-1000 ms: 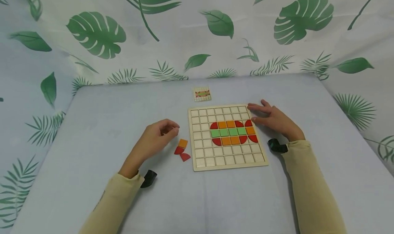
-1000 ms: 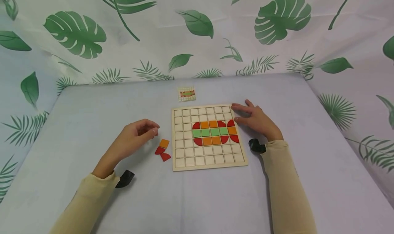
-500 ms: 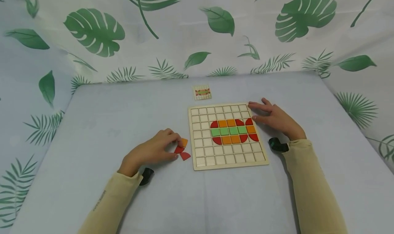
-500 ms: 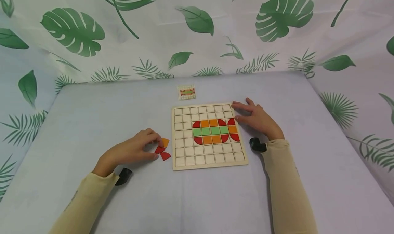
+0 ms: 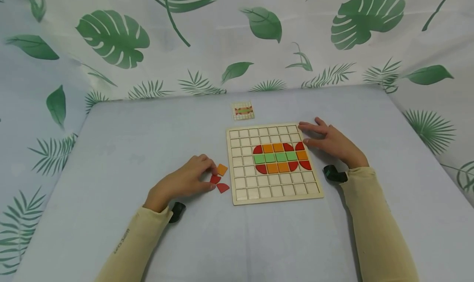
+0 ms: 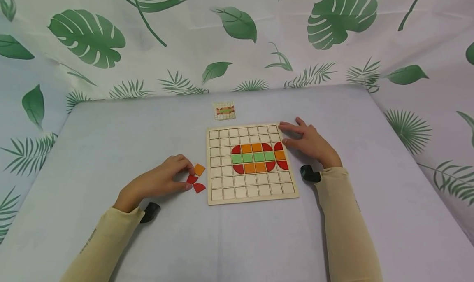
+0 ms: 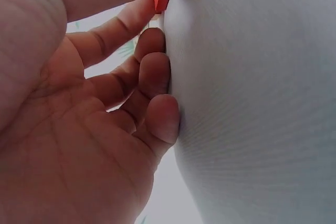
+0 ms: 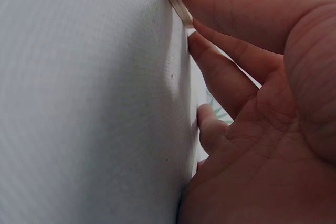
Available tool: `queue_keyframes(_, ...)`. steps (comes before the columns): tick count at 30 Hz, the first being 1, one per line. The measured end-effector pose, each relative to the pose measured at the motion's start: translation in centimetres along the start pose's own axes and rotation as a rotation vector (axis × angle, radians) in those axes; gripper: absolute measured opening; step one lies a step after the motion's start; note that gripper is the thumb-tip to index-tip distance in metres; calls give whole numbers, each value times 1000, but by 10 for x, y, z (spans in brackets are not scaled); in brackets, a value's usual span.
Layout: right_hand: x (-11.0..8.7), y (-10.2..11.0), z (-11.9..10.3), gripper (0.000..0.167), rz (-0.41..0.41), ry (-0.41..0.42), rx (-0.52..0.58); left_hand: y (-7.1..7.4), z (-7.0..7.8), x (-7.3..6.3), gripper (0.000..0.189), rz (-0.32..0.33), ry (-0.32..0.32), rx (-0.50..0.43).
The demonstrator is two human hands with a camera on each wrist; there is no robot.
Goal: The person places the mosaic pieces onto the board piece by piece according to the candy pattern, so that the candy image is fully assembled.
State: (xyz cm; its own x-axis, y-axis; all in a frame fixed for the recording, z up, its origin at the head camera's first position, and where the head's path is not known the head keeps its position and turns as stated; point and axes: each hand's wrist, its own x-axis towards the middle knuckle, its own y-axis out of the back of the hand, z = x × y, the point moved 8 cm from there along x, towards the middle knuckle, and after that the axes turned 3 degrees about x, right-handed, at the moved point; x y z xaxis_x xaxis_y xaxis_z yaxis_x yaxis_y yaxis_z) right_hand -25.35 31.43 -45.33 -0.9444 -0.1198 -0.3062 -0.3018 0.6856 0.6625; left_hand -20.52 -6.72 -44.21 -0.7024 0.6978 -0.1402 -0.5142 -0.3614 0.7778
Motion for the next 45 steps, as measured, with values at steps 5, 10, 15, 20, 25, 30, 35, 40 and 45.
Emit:
queue_keyframes(5, -1, 1, 3, 65, 4, -3, -1, 1, -3, 0, 21, 3, 24, -35)
queue_keyframes(10, -2, 2, 3, 65, 8, 0, -5, 3, -10, 1, 20, 6, 70, -101)
queue_keyframes(15, -2, 2, 3, 65, 8, 1, -2, 6, -14, 2, 21, 24, 81, -140)
queue_keyframes(20, -3, 3, 2, 64, 10, -8, 0, 10, -13, 1, 19, 46, 61, -179)
queue_keyframes(25, -3, 4, 2, 64, 12, -17, 7, 16, -13, 3, 13, 107, 51, -156)
queue_keyframes(30, -3, 6, 1, 64, 10, -18, 15, 19, -16, 7, 13, 159, 86, -145)
queue_keyframes(35, -2, 5, -1, 64, 7, -11, 30, 23, -16, 12, 14, 173, 97, -159)
queue_keyframes(40, -2, 2, -1, 65, 0, -22, 49, 30, -11, 17, 16, 179, 74, -189)
queue_keyframes(45, -2, 2, -1, 65, 2, -17, 47, 35, -4, 25, 16, 185, 52, -199)
